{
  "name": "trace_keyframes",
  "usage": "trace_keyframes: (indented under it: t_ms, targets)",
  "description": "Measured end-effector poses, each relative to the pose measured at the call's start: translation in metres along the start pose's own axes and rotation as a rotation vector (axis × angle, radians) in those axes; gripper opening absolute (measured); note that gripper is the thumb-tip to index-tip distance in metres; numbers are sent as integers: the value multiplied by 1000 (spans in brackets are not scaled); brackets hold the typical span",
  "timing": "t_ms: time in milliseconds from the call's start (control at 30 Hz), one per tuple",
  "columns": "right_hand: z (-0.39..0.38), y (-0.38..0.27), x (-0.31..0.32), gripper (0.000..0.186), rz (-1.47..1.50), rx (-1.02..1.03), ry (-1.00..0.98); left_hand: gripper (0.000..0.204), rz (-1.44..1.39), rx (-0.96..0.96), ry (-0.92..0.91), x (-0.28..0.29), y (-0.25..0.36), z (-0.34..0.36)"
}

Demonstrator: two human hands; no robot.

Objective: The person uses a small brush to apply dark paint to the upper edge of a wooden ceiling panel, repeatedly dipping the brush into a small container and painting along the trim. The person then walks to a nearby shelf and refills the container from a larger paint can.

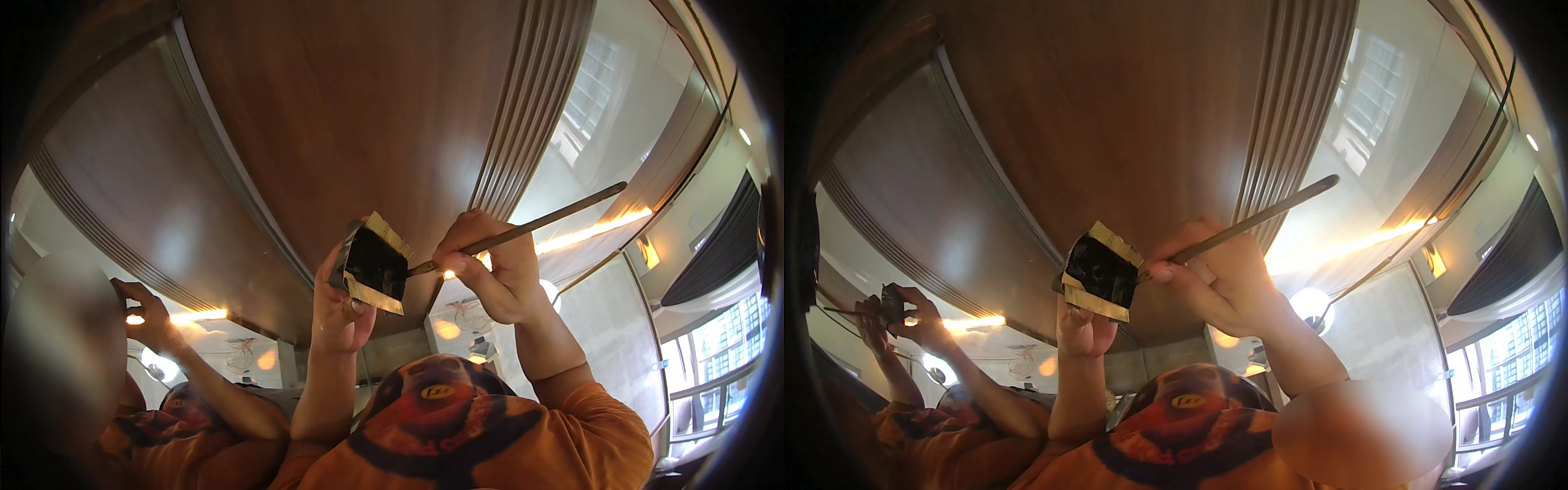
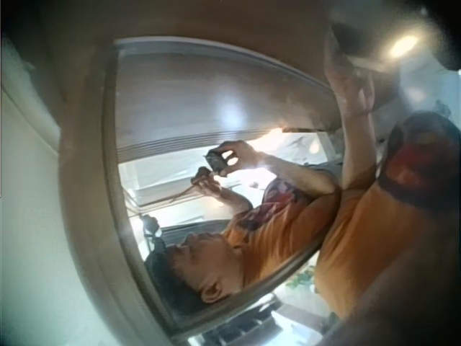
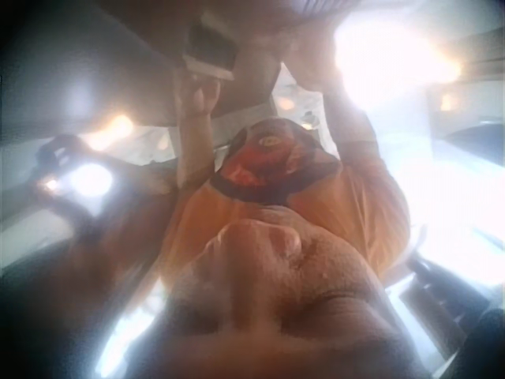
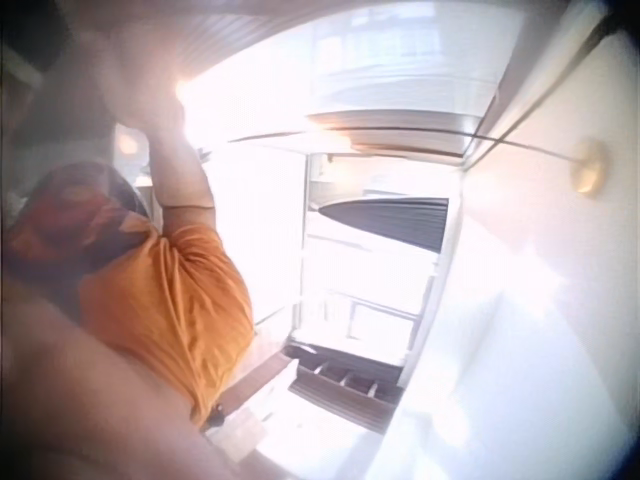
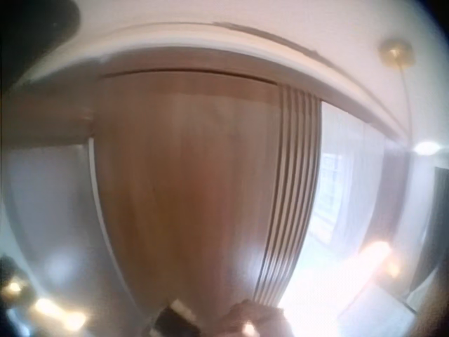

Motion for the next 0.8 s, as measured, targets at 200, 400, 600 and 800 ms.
trace_keyframes:
  t_ms: [200,400,600,800]
  targets:
    - [1,5,-9,9,-24,34,-102,101,29,27,1,5,5,-1]
    - [7,3,-2,11,87,49,-22,93,62,-44,88,6,10,-8]
    - [24,14,17,11,102,-58,-78,71,55,-156,13,5,12,6]
    - [123,11,127,12,398,318,589,59,-69,-151,120,34,1,5]
Point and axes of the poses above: each hand's wrist, its own z-axis towards the middle knuckle, its own x-axis out of the back of the hand, y = z × x, the point moved 6 cm from there along z, towards the middle knuckle, and after that the axes turned 1 degree about x, right-handed, at the moved point
